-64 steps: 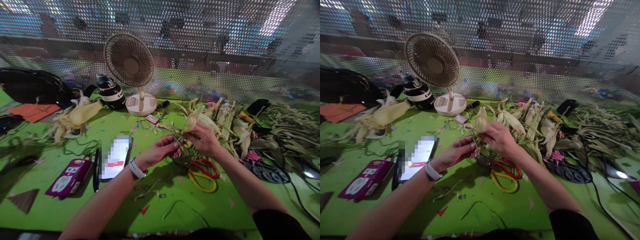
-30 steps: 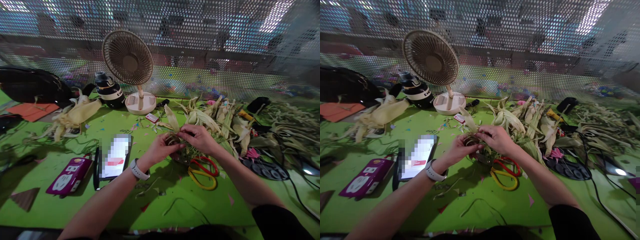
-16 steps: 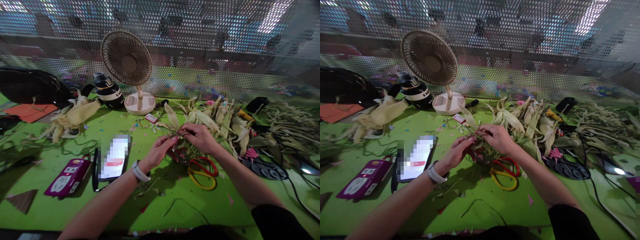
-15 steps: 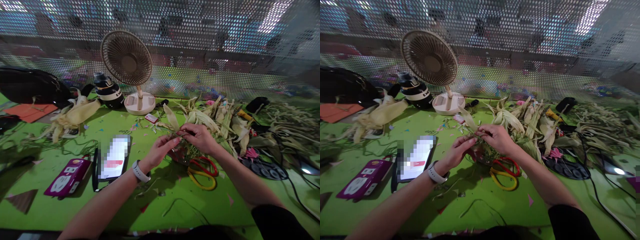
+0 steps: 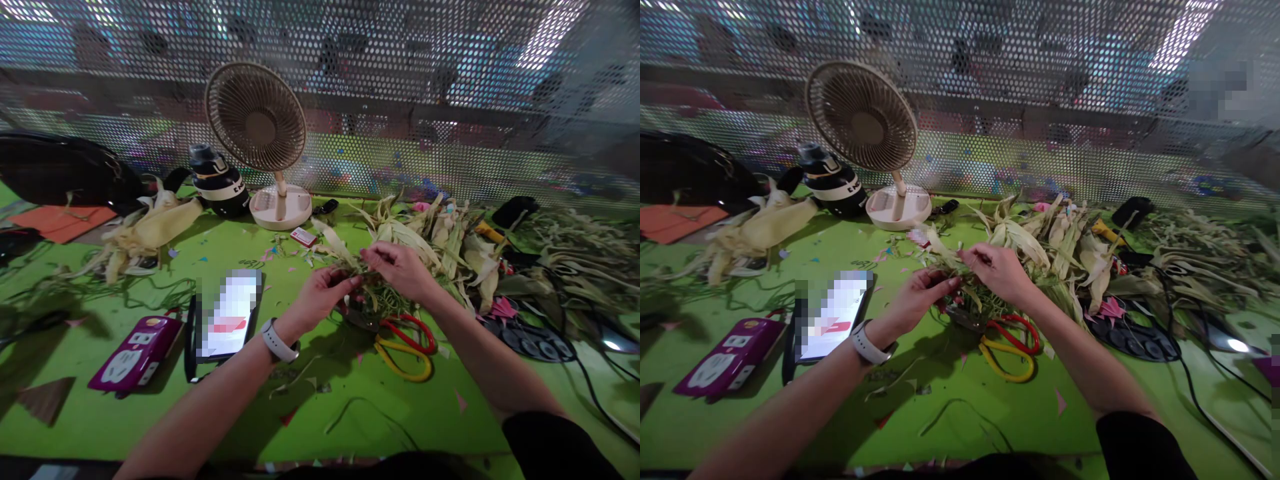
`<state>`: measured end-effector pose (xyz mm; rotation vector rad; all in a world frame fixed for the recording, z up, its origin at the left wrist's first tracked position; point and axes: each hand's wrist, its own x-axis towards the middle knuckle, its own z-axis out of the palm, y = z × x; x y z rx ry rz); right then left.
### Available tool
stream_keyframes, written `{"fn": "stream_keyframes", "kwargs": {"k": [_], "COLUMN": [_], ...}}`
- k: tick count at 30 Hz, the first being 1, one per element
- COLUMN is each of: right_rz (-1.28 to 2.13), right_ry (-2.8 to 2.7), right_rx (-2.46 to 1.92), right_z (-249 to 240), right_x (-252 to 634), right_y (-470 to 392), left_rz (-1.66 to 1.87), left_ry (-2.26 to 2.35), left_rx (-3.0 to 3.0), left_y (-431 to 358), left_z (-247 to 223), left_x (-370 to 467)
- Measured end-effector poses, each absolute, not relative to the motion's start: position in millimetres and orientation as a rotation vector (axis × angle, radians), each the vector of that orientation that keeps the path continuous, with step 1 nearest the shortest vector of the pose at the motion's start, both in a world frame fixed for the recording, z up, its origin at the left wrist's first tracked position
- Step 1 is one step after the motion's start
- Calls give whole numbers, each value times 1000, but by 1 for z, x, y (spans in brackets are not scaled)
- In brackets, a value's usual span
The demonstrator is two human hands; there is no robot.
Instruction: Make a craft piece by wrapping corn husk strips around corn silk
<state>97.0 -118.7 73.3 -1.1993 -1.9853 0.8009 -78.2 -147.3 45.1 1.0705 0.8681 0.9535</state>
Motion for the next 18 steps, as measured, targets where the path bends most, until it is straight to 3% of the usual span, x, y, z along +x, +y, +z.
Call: {"fn": "stream_keyframes", "kwargs": {"k": [9, 18], "right_rz": [1211, 1387], "right_ry": [-1396, -1744], "right_rx": [-1229, -1446], "right_z": [69, 72], "right_x": [102, 107], "right_y": [-103, -104], "left_rz": [1022, 1059], "left_ry": [884, 826], "left_rx": [1088, 1098], "left_y": [-144, -145], "left_z": [44, 41], "left_x": [-82, -79]}}
